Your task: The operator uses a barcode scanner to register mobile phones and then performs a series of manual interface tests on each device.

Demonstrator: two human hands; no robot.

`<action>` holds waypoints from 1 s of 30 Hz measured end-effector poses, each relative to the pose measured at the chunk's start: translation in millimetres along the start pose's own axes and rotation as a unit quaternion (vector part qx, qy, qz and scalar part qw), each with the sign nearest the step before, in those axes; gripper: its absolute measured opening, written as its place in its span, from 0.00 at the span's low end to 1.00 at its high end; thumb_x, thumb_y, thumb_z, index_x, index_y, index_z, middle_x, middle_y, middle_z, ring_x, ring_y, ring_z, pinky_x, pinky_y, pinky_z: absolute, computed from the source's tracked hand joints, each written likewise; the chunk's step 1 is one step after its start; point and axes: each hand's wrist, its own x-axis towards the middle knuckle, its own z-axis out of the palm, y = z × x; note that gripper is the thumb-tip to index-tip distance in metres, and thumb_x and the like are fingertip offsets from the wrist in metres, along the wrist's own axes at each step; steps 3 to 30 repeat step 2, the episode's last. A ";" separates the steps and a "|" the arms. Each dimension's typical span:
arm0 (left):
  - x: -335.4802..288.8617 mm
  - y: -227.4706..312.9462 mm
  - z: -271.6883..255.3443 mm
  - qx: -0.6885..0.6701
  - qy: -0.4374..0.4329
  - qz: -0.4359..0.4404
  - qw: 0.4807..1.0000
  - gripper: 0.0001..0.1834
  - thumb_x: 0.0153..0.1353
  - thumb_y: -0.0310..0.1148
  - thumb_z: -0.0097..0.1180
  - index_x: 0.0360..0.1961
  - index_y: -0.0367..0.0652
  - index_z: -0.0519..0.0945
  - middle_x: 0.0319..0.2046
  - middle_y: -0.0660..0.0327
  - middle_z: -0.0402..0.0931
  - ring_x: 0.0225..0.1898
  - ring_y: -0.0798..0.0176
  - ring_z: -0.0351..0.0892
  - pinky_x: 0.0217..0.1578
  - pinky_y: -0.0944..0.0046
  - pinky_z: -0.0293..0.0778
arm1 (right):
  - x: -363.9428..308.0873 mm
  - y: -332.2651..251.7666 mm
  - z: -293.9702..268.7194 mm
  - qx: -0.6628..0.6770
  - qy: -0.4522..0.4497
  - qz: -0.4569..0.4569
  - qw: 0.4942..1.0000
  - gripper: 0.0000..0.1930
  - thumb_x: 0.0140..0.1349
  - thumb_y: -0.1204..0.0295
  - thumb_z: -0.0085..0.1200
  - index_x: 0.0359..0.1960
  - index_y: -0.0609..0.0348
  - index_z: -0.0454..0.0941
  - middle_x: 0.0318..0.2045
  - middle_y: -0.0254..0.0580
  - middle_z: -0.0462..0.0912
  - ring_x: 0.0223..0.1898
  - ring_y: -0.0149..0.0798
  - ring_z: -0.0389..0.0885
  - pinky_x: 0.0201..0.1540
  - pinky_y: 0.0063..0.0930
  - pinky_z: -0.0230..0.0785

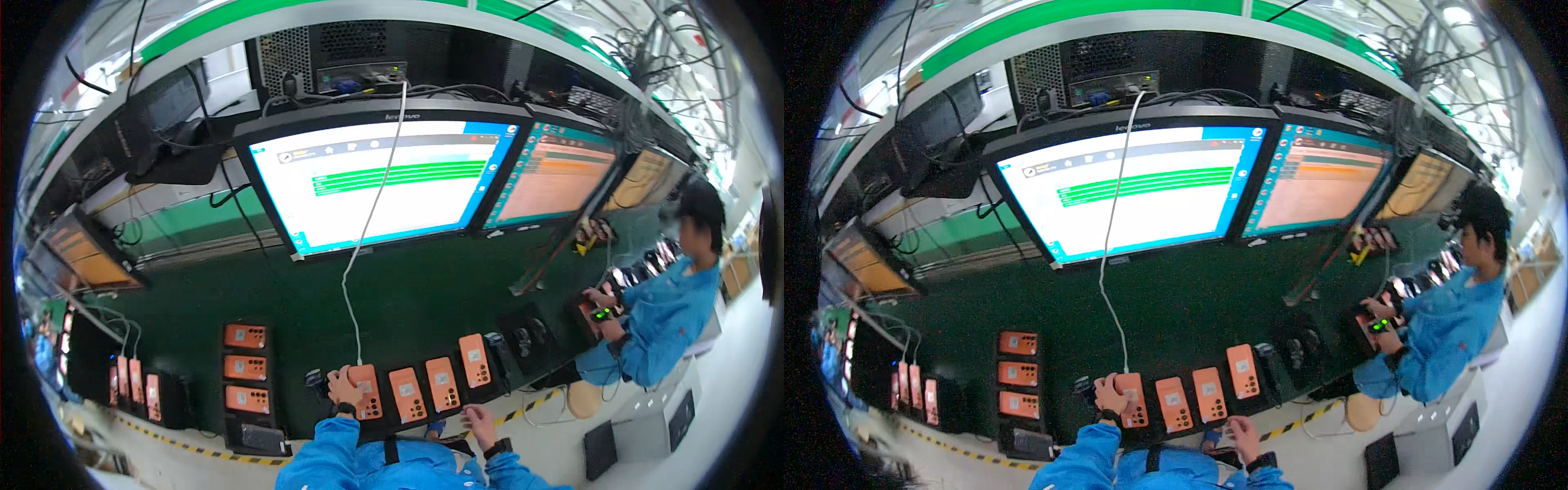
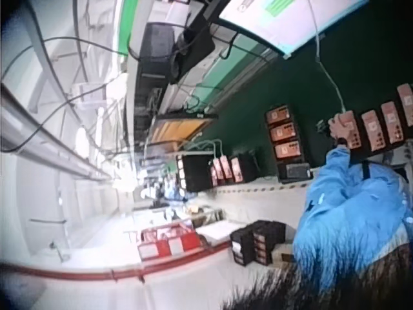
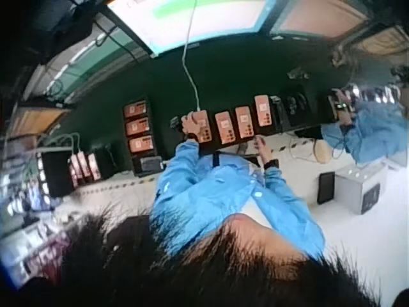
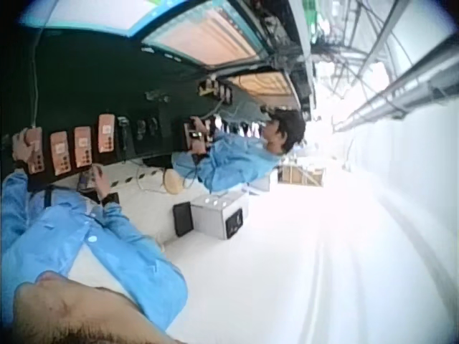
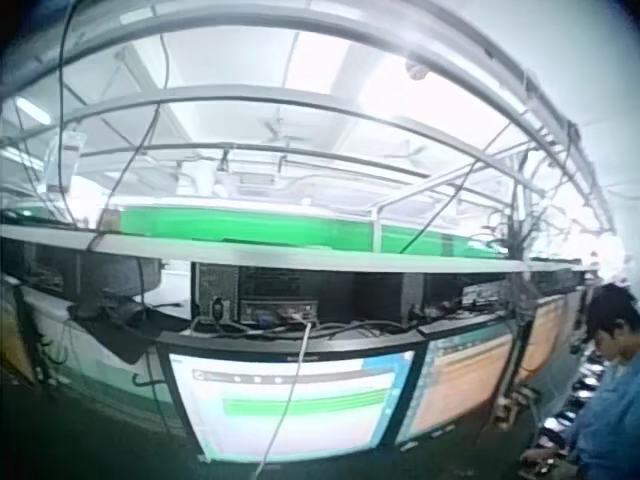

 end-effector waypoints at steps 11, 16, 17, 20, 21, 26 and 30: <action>-1.4 10.4 -6.0 0.028 -0.037 -0.060 0.997 0.40 0.38 0.40 0.71 0.56 0.64 0.69 0.53 0.61 0.60 0.57 0.48 0.64 0.54 0.41 0.63 | 29.4 -22.3 4.3 -0.019 -0.063 -0.017 0.998 0.11 0.66 0.67 0.49 0.46 0.56 0.76 0.37 0.38 0.81 0.34 0.33 0.81 0.35 0.26 0.74; -1.4 10.4 -6.0 0.028 -0.037 -0.060 0.997 0.40 0.38 0.40 0.71 0.56 0.64 0.69 0.53 0.61 0.60 0.57 0.48 0.64 0.54 0.41 0.63 | 29.4 -22.3 4.3 -0.019 -0.063 -0.017 0.998 0.11 0.66 0.67 0.49 0.46 0.56 0.76 0.37 0.38 0.81 0.34 0.33 0.81 0.35 0.26 0.74; -1.4 10.4 -6.0 0.028 -0.037 -0.060 0.997 0.40 0.38 0.40 0.71 0.56 0.64 0.69 0.53 0.61 0.60 0.57 0.48 0.64 0.54 0.41 0.63 | 29.4 -22.3 4.3 -0.019 -0.063 -0.017 0.998 0.11 0.66 0.67 0.49 0.46 0.56 0.76 0.37 0.38 0.81 0.34 0.33 0.81 0.35 0.26 0.74; -1.4 10.4 -6.0 0.028 -0.037 -0.060 0.997 0.40 0.38 0.40 0.71 0.56 0.64 0.69 0.53 0.61 0.60 0.57 0.48 0.64 0.54 0.41 0.63 | 29.4 -22.3 4.3 -0.019 -0.063 -0.017 0.998 0.11 0.66 0.67 0.49 0.46 0.56 0.76 0.37 0.38 0.81 0.34 0.33 0.81 0.35 0.26 0.74; -1.4 10.4 -6.0 0.028 -0.037 -0.060 0.997 0.40 0.38 0.40 0.71 0.56 0.64 0.69 0.53 0.61 0.60 0.57 0.48 0.64 0.54 0.41 0.63 | 29.4 -22.3 4.3 -0.019 -0.063 -0.017 0.998 0.11 0.66 0.67 0.49 0.46 0.56 0.76 0.37 0.38 0.81 0.34 0.33 0.81 0.35 0.26 0.74; -1.4 10.4 -6.0 0.028 -0.037 -0.060 0.997 0.40 0.38 0.40 0.71 0.56 0.64 0.69 0.53 0.61 0.60 0.57 0.48 0.64 0.54 0.41 0.63 | 29.4 -22.3 4.3 -0.019 -0.063 -0.017 0.998 0.11 0.66 0.67 0.49 0.46 0.56 0.76 0.37 0.38 0.81 0.34 0.33 0.81 0.35 0.26 0.74; -1.4 10.4 -6.0 0.028 -0.037 -0.060 0.997 0.40 0.38 0.40 0.71 0.56 0.64 0.69 0.53 0.61 0.60 0.57 0.48 0.64 0.54 0.41 0.63 | 29.4 -22.3 4.3 -0.019 -0.063 -0.017 0.998 0.11 0.66 0.67 0.49 0.46 0.56 0.76 0.37 0.38 0.81 0.34 0.33 0.81 0.35 0.26 0.74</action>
